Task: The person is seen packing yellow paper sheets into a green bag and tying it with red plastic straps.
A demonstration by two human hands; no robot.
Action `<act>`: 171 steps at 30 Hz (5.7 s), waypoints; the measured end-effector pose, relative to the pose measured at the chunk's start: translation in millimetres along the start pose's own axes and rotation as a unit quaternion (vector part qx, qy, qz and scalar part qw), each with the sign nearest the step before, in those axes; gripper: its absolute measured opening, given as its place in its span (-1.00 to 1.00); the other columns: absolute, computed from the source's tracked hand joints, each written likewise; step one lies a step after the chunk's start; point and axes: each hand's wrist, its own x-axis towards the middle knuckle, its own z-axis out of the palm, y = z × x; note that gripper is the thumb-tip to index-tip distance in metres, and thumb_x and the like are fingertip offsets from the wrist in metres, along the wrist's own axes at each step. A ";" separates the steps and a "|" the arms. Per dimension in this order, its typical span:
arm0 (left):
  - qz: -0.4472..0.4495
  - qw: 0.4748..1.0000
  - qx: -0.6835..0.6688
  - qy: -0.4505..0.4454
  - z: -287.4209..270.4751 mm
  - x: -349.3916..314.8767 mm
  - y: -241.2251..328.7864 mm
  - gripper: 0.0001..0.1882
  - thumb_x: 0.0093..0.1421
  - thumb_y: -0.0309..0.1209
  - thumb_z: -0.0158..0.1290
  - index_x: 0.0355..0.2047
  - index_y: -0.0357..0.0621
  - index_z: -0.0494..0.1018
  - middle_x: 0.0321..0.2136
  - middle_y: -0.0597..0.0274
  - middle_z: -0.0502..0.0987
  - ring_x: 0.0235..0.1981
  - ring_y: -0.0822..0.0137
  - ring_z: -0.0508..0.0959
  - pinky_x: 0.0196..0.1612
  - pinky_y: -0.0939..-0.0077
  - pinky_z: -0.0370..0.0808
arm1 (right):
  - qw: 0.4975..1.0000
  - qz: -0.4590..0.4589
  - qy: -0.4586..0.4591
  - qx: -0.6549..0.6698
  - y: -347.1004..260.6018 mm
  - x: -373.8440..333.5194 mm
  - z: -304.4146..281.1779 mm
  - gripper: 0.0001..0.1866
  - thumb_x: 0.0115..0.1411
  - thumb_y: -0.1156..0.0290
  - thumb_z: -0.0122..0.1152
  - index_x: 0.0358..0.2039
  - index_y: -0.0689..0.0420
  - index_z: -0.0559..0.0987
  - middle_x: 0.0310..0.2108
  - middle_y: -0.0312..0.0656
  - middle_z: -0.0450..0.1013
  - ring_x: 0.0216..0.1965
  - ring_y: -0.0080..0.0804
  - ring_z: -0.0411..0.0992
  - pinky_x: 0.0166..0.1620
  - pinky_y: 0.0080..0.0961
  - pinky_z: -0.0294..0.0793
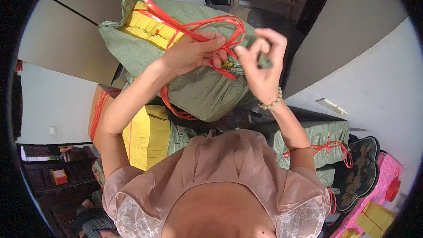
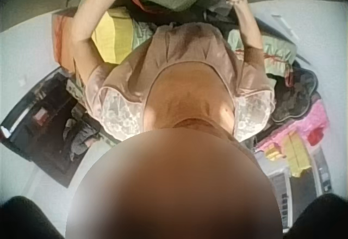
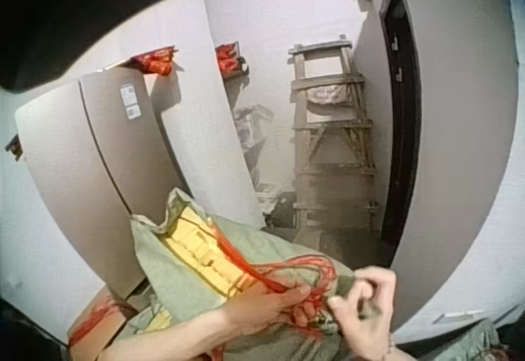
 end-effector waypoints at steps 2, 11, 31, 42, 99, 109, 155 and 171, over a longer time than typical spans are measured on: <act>-0.007 1.000 -0.003 -0.003 -1.4 -0.3 0.9 -0.75 0.34 -0.24 -0.05 -0.24 -0.19 0.43 -0.42 0.28 0.51 -0.45 0.47 0.52 -0.30 0.59 0.51 | 0.975 -0.092 -0.103 -0.174 3.3 -3.4 -9.0 -0.63 0.04 0.69 0.27 -0.11 0.18 0.49 -0.53 -0.30 0.29 -0.48 -0.56 0.30 -0.36 -0.71 0.30; 0.036 0.995 0.086 0.029 8.0 -6.1 3.9 -0.76 0.36 -0.30 -0.08 -0.27 -0.23 0.45 -0.47 0.19 0.55 -0.46 0.43 0.57 -0.34 0.54 0.55 | 0.942 -0.037 -0.285 -0.170 -10.4 11.8 -13.2 -0.23 -0.23 0.90 0.12 0.09 0.11 0.43 -0.16 -0.04 0.42 -0.04 -0.03 0.42 -0.08 -0.30 0.50; 0.293 0.881 0.300 0.217 43.6 -32.7 -40.1 -0.69 0.14 -0.60 0.13 -0.09 -0.27 0.41 -0.29 0.23 0.53 -0.30 0.42 0.57 -0.28 0.55 0.50 | 0.971 -0.001 -0.153 -0.186 4.5 2.3 -5.6 -0.86 0.14 0.66 0.12 -0.26 0.28 0.51 -0.39 -0.09 0.45 -0.36 -0.27 0.45 -0.23 -0.50 0.43; 0.312 0.725 0.558 0.256 55.0 -36.1 -18.3 -0.66 0.12 -0.61 0.02 -0.06 -0.20 0.41 -0.35 0.03 0.42 -0.39 0.03 0.51 -0.37 0.23 0.46 | 0.962 -0.031 -0.217 -0.164 3.6 2.9 -12.7 -0.58 -0.13 0.86 0.04 -0.21 0.26 0.48 -0.31 -0.06 0.42 -0.29 -0.15 0.48 -0.19 -0.45 0.47; 0.209 0.907 0.342 0.131 26.2 -16.4 7.4 -0.62 0.02 -0.63 0.14 -0.11 -0.12 0.47 -0.49 0.29 0.55 -0.51 0.56 0.48 -0.43 0.67 0.44 | 0.979 0.009 -0.163 -0.120 11.5 2.2 -4.8 -0.64 -0.03 0.79 0.10 -0.21 0.19 0.56 -0.36 -0.09 0.41 -0.31 -0.20 0.47 -0.23 -0.45 0.46; 0.357 0.896 0.251 0.080 13.5 -6.7 -12.1 -0.88 0.22 -0.55 0.05 -0.26 -0.25 0.55 -0.29 0.14 0.56 -0.18 0.31 0.51 -0.05 0.49 0.43 | 0.979 0.053 -0.176 -0.094 11.7 5.4 -10.0 -0.76 0.09 0.70 0.13 -0.20 0.23 0.57 -0.33 -0.11 0.47 -0.28 -0.28 0.50 -0.16 -0.49 0.46; 0.283 0.792 0.516 0.163 35.9 -12.9 -20.9 -0.49 -0.17 0.12 0.31 -0.32 0.08 0.58 -0.67 0.24 0.52 -0.61 0.12 0.55 -0.53 0.33 0.45 | 0.935 0.225 -0.029 0.272 -17.6 24.3 15.2 -0.78 0.44 0.30 -0.22 -0.27 0.13 0.36 -0.48 -0.40 0.15 -0.63 -0.72 -0.02 -0.48 -0.68 0.11; 0.333 0.769 0.534 0.107 35.7 -16.6 -34.0 -0.85 0.02 -0.28 0.10 -0.40 0.02 0.48 -0.58 0.30 0.51 -0.51 0.19 0.58 -0.52 0.28 0.45 | 0.921 0.210 -0.212 0.250 -29.4 3.6 -8.2 -0.69 0.38 0.16 -0.13 -0.31 0.17 0.28 -0.45 -0.24 0.21 -0.62 -0.62 0.10 -0.47 -0.63 0.17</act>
